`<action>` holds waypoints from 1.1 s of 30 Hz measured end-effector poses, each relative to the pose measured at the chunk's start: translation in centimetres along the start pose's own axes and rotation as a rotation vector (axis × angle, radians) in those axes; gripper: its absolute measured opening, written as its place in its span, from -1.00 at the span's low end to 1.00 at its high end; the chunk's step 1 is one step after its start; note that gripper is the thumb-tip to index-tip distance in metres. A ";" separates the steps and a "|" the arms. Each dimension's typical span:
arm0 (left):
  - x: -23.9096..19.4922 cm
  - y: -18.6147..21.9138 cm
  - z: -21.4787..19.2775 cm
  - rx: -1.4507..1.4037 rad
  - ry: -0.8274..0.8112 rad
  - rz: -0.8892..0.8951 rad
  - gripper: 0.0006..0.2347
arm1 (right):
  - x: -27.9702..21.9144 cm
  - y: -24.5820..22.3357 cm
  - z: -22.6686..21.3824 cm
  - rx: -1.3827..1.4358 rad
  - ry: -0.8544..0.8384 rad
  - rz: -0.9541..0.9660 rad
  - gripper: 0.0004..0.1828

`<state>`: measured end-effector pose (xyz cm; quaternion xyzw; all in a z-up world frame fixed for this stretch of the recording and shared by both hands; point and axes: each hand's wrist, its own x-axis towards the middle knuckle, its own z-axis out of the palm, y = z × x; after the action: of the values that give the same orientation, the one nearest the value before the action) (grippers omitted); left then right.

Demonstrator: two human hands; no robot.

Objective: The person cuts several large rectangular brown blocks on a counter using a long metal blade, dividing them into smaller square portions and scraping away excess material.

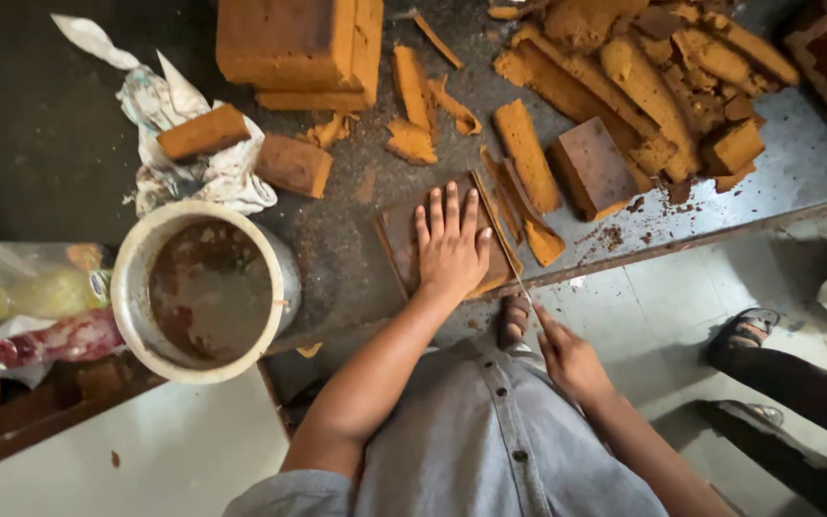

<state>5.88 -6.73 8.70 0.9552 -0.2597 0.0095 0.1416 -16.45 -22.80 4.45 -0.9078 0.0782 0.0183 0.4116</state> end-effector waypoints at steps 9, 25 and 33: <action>0.9 0.3 -0.9 -0.004 -0.034 -0.008 -0.42 | 0.9 2.4 0.8 0.071 0.002 -0.036 -0.45; -16.0 -4.5 8.5 -1.906 -0.492 -0.910 -0.62 | 27.4 -4.1 -1.4 0.209 -0.210 0.230 -0.66; -15.5 -8.6 9.6 -1.555 -0.004 -0.917 -0.55 | 21.3 -0.2 -2.6 -0.005 -0.088 0.153 -0.70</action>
<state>-3.78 5.36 -4.24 0.5995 0.2134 -0.2281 0.7369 4.49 -27.30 4.26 -0.8986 0.1291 0.0899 0.4097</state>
